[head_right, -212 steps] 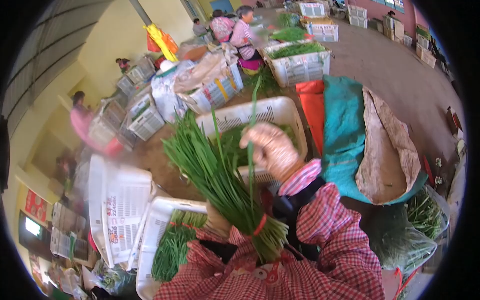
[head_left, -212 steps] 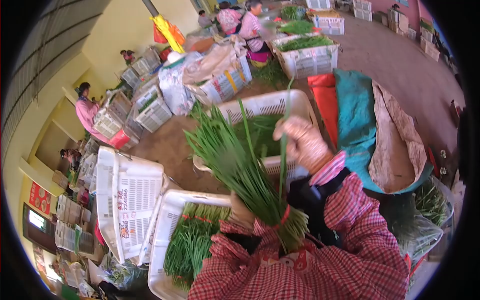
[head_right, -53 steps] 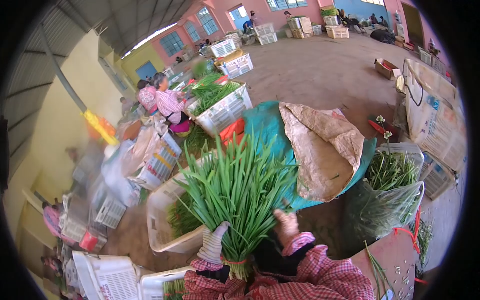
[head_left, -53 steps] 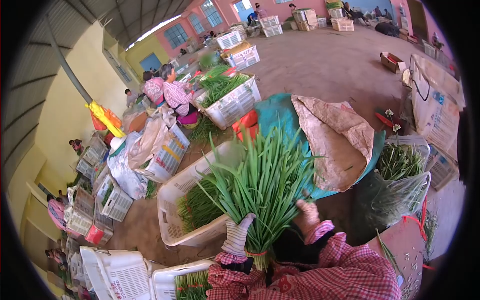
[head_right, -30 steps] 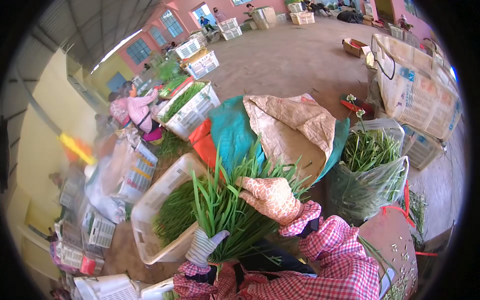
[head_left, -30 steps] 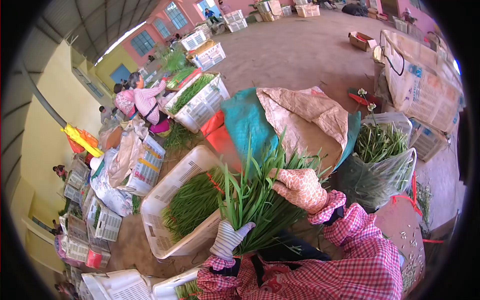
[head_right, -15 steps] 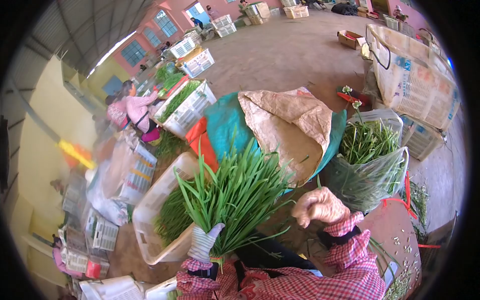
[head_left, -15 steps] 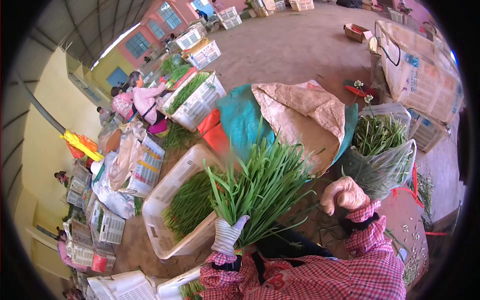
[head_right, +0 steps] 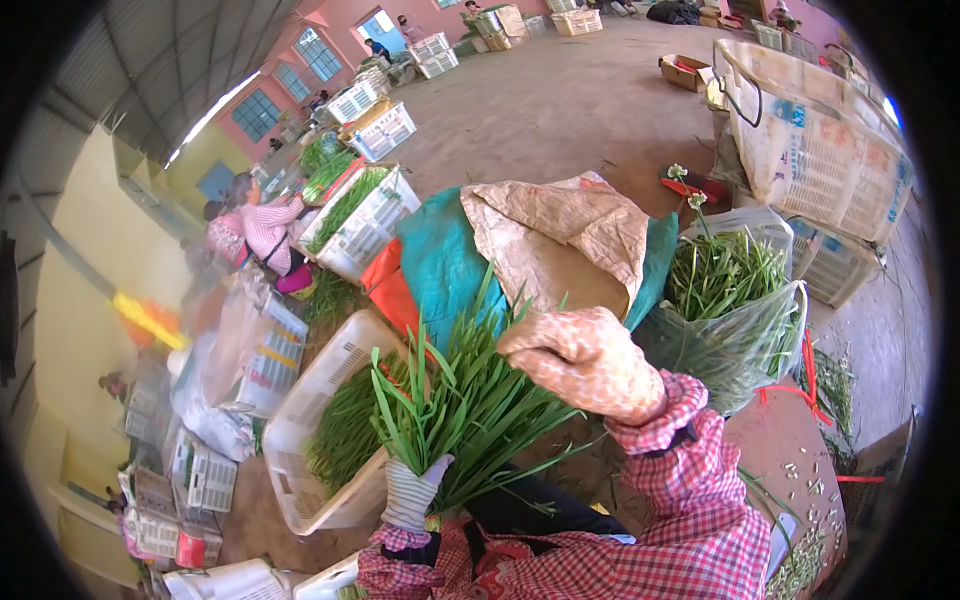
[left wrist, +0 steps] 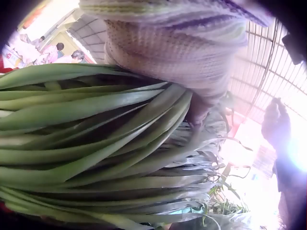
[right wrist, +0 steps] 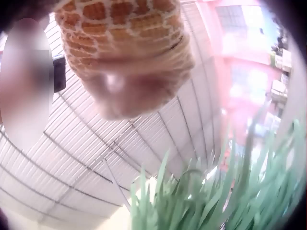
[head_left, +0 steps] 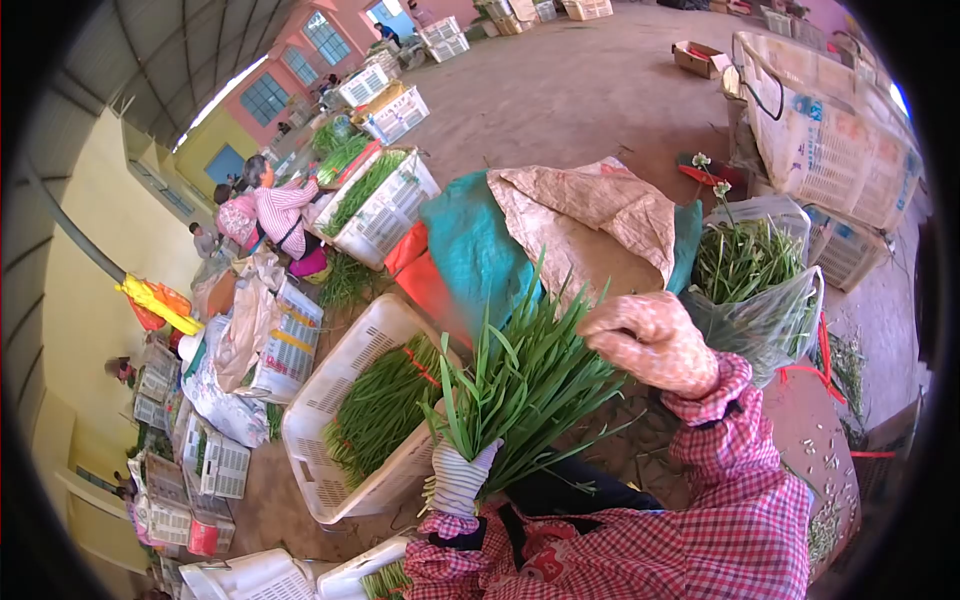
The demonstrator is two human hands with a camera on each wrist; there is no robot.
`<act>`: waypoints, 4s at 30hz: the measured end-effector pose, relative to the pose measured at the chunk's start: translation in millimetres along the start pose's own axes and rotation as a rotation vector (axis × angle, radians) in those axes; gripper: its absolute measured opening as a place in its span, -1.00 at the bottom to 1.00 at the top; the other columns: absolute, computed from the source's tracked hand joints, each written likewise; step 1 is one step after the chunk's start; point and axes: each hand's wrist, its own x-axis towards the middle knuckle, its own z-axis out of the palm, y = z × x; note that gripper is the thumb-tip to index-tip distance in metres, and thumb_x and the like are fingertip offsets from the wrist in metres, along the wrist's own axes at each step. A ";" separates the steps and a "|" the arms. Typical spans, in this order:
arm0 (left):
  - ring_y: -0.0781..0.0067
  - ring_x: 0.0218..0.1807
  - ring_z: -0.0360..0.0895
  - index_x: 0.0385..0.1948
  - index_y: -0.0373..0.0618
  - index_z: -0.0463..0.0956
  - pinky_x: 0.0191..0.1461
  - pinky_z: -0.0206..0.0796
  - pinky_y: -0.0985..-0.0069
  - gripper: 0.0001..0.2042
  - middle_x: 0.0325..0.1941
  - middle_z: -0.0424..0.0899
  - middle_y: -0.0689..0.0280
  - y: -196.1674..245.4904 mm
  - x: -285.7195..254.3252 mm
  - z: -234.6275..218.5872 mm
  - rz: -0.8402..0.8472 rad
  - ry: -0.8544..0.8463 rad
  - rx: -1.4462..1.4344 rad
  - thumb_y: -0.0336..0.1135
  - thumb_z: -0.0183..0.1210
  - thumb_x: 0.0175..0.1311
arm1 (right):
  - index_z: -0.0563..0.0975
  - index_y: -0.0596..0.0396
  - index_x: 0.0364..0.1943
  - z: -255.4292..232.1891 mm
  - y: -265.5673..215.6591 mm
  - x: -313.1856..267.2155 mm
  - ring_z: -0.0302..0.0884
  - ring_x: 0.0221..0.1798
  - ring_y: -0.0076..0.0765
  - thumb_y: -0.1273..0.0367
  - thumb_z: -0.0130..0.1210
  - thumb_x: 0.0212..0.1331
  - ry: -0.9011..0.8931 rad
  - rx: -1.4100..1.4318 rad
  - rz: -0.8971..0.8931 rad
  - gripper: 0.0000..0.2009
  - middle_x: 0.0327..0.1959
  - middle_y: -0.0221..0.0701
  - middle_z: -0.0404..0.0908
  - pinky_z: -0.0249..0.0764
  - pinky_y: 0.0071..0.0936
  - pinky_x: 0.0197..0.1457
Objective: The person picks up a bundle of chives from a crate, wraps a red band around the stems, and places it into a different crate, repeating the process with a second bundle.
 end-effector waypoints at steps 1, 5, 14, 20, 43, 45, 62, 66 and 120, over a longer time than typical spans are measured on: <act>0.41 -0.09 0.66 0.00 -0.22 0.51 0.04 0.48 0.43 -0.54 -0.12 0.72 0.24 0.8 0.0 1.0 -0.015 -0.023 -0.012 -0.48 0.40 -0.03 | 0.60 0.09 -0.29 4.9 13.0 5.6 0.62 -0.41 -0.21 0.39 0.24 0.13 0.001 -0.167 -0.126 -0.88 -0.44 -0.31 0.64 0.52 -0.37 -0.35; 0.41 -0.09 0.65 0.01 -0.25 0.46 0.05 0.49 0.42 -0.50 -0.12 0.71 0.25 -1.1 1.8 3.9 0.023 -0.060 0.115 -0.51 0.41 -0.05 | 0.59 -0.06 -0.18 16.7 20.1 15.6 0.61 -0.40 -0.05 0.30 0.21 0.11 -0.119 -0.486 -0.157 -0.80 -0.49 -0.26 0.62 0.52 -0.22 -0.35; 0.39 -0.09 0.64 0.04 -0.25 0.42 0.04 0.49 0.42 -0.44 -0.11 0.69 0.23 3.9 -1.0 7.4 0.015 -0.025 0.093 -0.53 0.42 -0.10 | 0.51 -0.09 -0.18 28.7 47.3 12.8 0.54 -0.56 -0.04 0.25 0.09 0.17 -0.266 -0.675 -0.164 -0.82 -0.66 -0.26 0.48 0.45 -0.13 -0.47; 0.40 -0.09 0.63 0.11 -0.26 0.37 0.01 0.50 0.43 -0.38 -0.10 0.67 0.22 -4.3 1.6 8.2 0.065 -0.083 0.146 -0.55 0.41 -0.09 | 0.56 0.05 -0.29 29.7 63.9 1.7 0.58 -0.43 -0.21 0.37 0.17 0.16 -0.182 -0.131 -0.261 -0.90 -0.49 -0.28 0.56 0.48 -0.36 -0.41; 0.41 -0.15 0.53 -0.02 -0.28 0.53 0.02 0.39 0.46 -0.61 -0.11 0.64 0.30 -2.0 -3.9 -21.7 -0.168 0.082 -0.283 -0.45 0.27 0.04 | 0.60 0.16 -0.04 -17.6 58.0 -89.7 0.61 -0.36 -0.54 0.37 0.26 0.20 0.000 0.556 0.502 -0.72 -0.28 -0.39 0.66 0.52 -0.59 -0.31; 0.41 -0.14 0.53 -0.02 -0.28 0.53 0.03 0.38 0.46 -0.61 -0.11 0.64 0.30 -3.1 -3.8 -22.4 -0.166 0.087 -0.287 -0.45 0.27 0.04 | 0.60 0.12 -0.03 -4.0 54.7 -73.2 0.63 -0.38 -0.47 0.34 0.26 0.20 -0.070 0.344 0.402 -0.72 -0.27 -0.36 0.68 0.54 -0.53 -0.29; 0.35 -0.12 0.53 0.00 -0.25 0.48 0.03 0.39 0.41 -0.55 -0.10 0.61 0.29 -5.7 -3.4 -21.8 -0.137 0.117 -0.413 -0.45 0.35 0.00 | 0.62 0.26 -0.29 6.7 68.5 -66.9 0.53 -0.49 -0.51 0.41 0.23 0.20 -0.108 0.971 0.240 -0.85 -0.52 -0.35 0.61 0.46 -0.52 -0.43; 0.35 -0.10 0.51 0.00 -0.28 0.49 0.08 0.37 0.41 -0.55 -0.09 0.61 0.27 4.2 -2.3 -20.8 -0.174 0.100 -0.347 -0.44 0.25 -0.02 | 0.50 0.08 0.14 -28.5 43.4 -52.9 0.51 -0.58 -0.46 0.23 0.22 0.22 -0.128 0.460 0.339 -0.57 -0.57 -0.42 0.61 0.47 -0.43 -0.46; 0.16 -0.08 0.63 0.08 -0.28 0.45 0.02 0.56 0.20 -0.56 0.03 0.60 0.11 46.5 21.3 -58.4 -0.292 0.723 -0.774 -0.35 0.23 0.15 | 0.28 0.08 0.33 77.8 41.0 -102.6 0.66 -0.19 -0.03 0.24 0.26 0.03 -0.612 -0.066 0.419 -0.28 -0.23 -0.18 0.68 0.56 -0.22 -0.10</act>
